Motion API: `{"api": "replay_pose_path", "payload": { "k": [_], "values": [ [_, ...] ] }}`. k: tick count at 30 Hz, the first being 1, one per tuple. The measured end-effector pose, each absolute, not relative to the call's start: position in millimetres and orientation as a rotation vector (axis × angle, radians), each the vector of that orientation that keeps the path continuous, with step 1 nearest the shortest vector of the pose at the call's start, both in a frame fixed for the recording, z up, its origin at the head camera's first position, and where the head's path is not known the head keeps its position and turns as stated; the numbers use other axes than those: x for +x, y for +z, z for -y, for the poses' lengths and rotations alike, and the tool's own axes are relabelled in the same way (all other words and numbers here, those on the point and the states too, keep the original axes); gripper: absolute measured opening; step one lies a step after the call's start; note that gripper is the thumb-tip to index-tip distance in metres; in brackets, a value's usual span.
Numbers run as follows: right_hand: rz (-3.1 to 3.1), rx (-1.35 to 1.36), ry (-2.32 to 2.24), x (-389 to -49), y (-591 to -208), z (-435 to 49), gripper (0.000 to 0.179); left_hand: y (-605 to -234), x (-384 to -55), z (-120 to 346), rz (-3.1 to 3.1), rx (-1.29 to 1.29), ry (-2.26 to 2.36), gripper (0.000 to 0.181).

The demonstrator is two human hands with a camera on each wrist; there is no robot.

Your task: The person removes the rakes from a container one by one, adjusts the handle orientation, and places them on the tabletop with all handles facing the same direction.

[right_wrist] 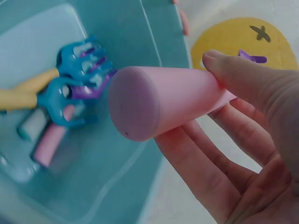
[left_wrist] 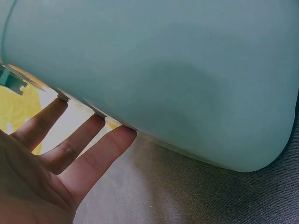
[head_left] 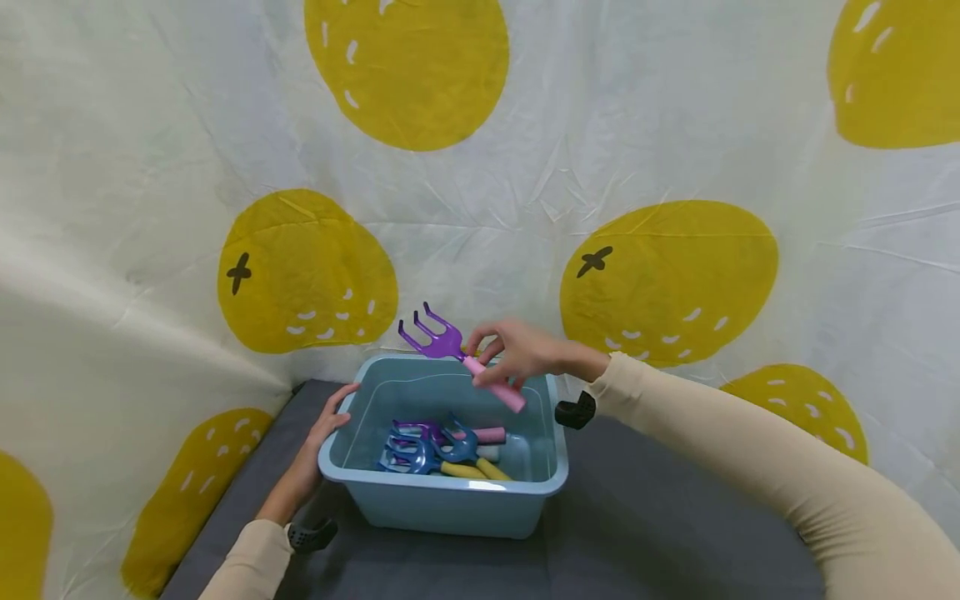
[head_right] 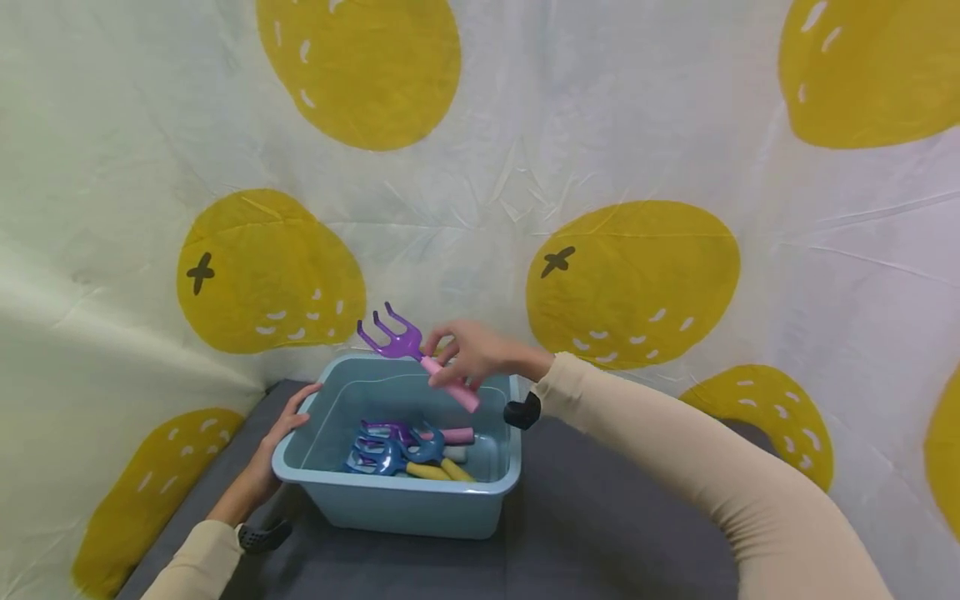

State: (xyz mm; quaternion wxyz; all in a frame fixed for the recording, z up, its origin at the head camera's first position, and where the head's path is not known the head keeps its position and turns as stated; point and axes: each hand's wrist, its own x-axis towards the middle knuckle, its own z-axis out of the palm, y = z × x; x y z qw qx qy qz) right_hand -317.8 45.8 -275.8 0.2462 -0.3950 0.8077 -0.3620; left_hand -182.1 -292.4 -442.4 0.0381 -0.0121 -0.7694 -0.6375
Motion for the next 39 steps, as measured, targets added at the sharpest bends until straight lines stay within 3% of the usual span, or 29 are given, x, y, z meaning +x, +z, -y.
{"api": "replay_pose_path", "payload": {
  "k": [8,19,33,39],
  "values": [
    [-2.328,-1.067,-0.954,-327.1,-252.3,-80.4,0.042,-441.9,-184.0,294.9,2.354,-0.017,-1.965,0.055],
    [-2.392,-1.027,-0.999,-332.7,-257.9,-130.5,0.043,-440.5,-181.9,299.6,2.358,-0.033,-1.977,0.056],
    [-2.48,-0.799,-1.161,-332.9,-289.2,-228.0,0.048,-438.0,-175.7,306.4,2.362,-0.051,-1.976,0.056],
    [-2.522,-0.746,-1.23,-329.2,-322.3,-272.8,0.048,-436.6,-178.1,307.7,2.368,-0.062,-1.987,0.057]
  ]
}}
